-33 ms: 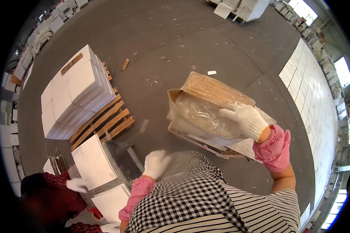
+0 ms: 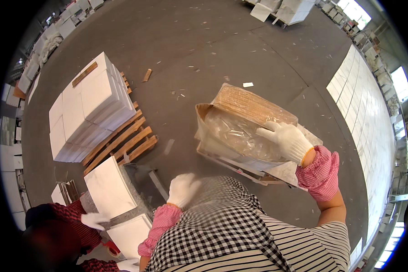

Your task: The person wraps white rectangular tiles with clear plastic film in a warehouse. They pick up tiles, place them on a work surface, cover them with plastic, and smooth the film. A coworker assists by handing tiles and using tape.

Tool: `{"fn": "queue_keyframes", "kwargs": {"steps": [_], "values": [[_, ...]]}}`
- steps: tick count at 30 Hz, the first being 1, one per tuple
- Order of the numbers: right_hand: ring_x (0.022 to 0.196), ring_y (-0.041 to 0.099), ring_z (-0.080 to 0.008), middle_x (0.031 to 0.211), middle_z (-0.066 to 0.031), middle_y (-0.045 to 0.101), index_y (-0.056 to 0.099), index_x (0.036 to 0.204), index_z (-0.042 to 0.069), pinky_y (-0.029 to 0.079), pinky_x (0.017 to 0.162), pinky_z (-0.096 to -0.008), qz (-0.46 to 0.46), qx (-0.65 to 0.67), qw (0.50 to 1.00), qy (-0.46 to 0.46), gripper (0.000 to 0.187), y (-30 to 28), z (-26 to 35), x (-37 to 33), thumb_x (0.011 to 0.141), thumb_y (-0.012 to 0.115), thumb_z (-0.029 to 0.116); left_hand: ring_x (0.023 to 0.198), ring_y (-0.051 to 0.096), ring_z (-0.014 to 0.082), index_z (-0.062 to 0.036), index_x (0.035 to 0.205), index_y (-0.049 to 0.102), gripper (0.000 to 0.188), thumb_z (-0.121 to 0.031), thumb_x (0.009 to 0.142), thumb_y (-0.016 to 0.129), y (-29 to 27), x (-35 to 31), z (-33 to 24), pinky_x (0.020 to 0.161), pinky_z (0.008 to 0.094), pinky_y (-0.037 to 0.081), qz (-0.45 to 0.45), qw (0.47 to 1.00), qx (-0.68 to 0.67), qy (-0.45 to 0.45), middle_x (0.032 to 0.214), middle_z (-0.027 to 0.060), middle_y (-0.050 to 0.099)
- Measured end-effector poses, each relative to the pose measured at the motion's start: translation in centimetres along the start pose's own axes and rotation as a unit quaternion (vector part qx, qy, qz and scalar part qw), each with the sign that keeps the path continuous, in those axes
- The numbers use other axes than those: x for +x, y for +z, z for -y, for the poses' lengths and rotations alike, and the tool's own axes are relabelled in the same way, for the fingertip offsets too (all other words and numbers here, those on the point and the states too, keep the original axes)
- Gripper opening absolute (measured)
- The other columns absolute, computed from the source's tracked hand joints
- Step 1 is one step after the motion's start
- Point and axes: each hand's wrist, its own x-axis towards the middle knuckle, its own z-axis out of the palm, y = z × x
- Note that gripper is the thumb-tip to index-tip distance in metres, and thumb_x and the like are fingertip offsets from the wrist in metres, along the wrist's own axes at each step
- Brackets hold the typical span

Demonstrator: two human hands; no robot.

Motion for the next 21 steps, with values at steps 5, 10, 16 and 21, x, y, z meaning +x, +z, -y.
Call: {"fn": "queue_keyframes", "kwargs": {"steps": [5,10,16,21], "values": [[0.099,0.072,-0.0332,0.125,-0.0101,0.067,0.066,0.13,0.016,0.06,0.081,-0.0438,-0.055,0.095,0.992,-0.053,0.045,2.8,0.5,0.7,0.086,0.074,0.017,0.112,0.069,0.0415,0.0023,0.118,0.073,0.04,-0.029,0.094,0.073,-2.1,2.0,-4.2,0.099,0.0479,0.054,-0.01,0.999,-0.012,0.034,0.117,0.0225,0.074],[0.09,0.073,-0.0324,0.1,-0.0068,0.077,0.08,0.102,0.011,0.059,0.08,-0.0408,-0.035,0.159,0.986,-0.047,0.017,3.3,0.7,2.0,0.088,0.071,0.015,0.112,0.067,0.0389,-0.0002,0.117,0.073,0.034,-0.027,0.097,0.069,-5.2,3.4,-9.3,0.1,0.0459,0.052,-0.007,0.997,-0.048,0.059,0.114,0.0202,0.075],[0.079,0.07,-0.0184,0.081,-0.0081,0.073,0.076,0.096,0.004,0.055,0.074,-0.0334,-0.088,0.396,0.909,0.097,0.013,3.4,-1.5,2.2,0.089,0.075,0.014,0.097,0.069,0.0357,-0.0031,0.106,0.075,0.026,-0.026,0.098,0.065,-6.7,5.6,-13.6,0.088,0.042,0.054,-0.027,0.982,-0.149,0.115,0.099,0.0175,0.074],[0.071,0.06,-0.008,0.073,-0.0013,0.066,0.068,0.084,0.003,0.05,0.063,-0.0272,-0.14,0.551,0.802,0.185,0.018,3.4,-0.9,2.9,0.094,0.073,0.016,0.096,0.07,0.0206,-0.0012,0.113,0.075,0.03,-0.027,0.1,0.068,-6.7,7.1,-17.6,0.088,0.0337,0.054,0.065,0.946,-0.318,0.017,0.101,0.0122,0.076]]}}
